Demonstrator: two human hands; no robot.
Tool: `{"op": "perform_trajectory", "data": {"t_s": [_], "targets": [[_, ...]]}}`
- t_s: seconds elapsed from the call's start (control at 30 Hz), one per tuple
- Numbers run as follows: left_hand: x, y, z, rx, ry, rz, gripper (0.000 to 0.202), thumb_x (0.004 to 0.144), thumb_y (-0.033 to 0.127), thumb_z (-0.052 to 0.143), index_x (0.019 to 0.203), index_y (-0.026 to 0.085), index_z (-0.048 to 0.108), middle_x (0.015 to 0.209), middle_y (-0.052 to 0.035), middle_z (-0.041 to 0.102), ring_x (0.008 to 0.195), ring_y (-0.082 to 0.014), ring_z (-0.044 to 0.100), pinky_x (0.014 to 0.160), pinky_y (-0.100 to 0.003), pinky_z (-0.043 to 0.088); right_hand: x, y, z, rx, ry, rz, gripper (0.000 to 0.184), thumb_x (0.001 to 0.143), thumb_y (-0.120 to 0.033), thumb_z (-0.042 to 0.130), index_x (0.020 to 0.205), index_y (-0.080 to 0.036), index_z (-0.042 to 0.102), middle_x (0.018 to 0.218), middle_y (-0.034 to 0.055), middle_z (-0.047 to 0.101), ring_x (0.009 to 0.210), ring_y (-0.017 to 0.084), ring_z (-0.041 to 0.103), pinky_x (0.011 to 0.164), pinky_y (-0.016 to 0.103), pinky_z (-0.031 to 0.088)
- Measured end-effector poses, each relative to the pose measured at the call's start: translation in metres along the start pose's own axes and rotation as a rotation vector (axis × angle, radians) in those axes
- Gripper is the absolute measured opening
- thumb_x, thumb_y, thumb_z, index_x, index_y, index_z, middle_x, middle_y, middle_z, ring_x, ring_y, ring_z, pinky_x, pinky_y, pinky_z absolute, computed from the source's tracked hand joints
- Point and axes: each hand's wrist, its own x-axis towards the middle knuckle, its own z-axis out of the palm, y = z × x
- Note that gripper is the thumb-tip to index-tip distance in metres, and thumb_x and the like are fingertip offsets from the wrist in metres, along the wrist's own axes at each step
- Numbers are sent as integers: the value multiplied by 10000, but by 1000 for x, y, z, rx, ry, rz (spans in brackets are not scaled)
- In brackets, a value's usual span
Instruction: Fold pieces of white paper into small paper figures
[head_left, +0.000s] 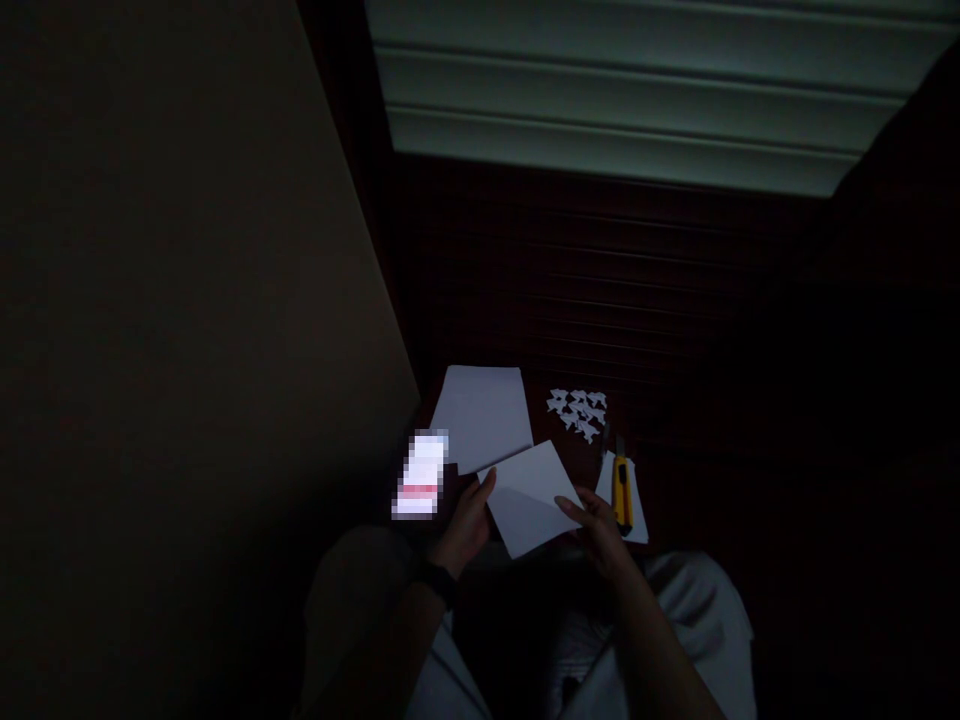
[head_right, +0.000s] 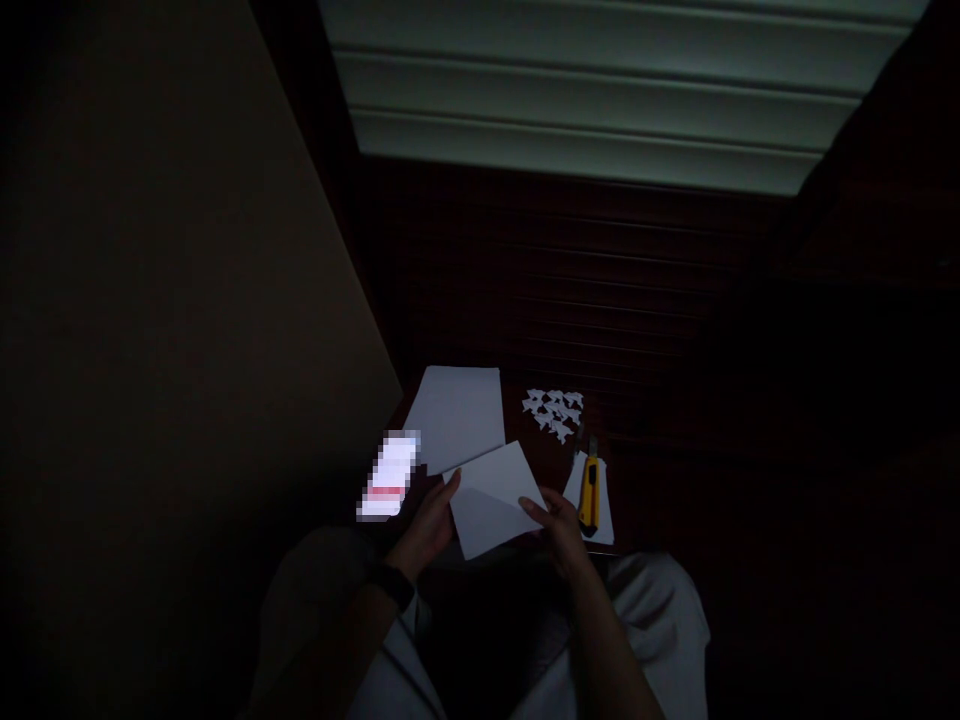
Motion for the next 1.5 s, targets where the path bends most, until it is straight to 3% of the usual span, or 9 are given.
{"op": "perform_trajectory", "data": {"t_s": [0.2,0.57,0.73,0.97,1.2,1.33,1.5], "targets": [[0,4,3,-38,-40,-27,429,758,379,563,1080,98,529,1048,-153,610,962,-254,568,830,-363,440,3,2,-5,170,45,-12,293,657,-336,665,897,-179,602,925,51,653,841,212,605,711,334,502],[-6,4,7,17,-45,11,389,721,327,617,1027,92,565,1054,-161,603,972,-264,559,812,-375,453,11,9,-11,261,114,-48,321,690,-383,638,939,-188,575,936,40,650,826,195,610,617,274,529],[-5,5,-3,172,-34,61,366,682,325,650,937,67,599,990,-163,625,889,-259,596,760,-373,487,14,8,-10,320,161,-39,276,681,-340,659,906,-198,587,879,1,662,777,157,616,610,233,521],[-12,20,-22,415,-126,-75,302,636,302,691,819,73,620,894,-155,653,762,-262,632,656,-396,531,15,9,-12,293,156,-35,288,681,-362,655,920,-220,580,867,-11,658,746,144,617,605,221,508],[-7,2,-21,193,73,41,254,650,279,687,806,92,617,910,-115,656,829,-223,624,785,-387,511,14,2,-9,309,-70,83,523,722,-603,471,1046,-196,521,915,95,639,833,218,616,720,352,498],[-3,-14,-12,118,138,151,260,660,263,682,835,83,614,940,-117,645,886,-228,605,829,-395,491,12,0,-5,290,-106,85,480,734,-571,487,1047,-208,508,991,89,614,833,229,621,753,405,485],[-4,-27,-1,101,146,150,280,658,269,682,842,68,615,919,-123,647,886,-237,603,831,-408,485,10,7,1,88,-97,19,440,681,-420,636,1045,-205,510,995,69,619,777,229,633,713,401,507]]}}
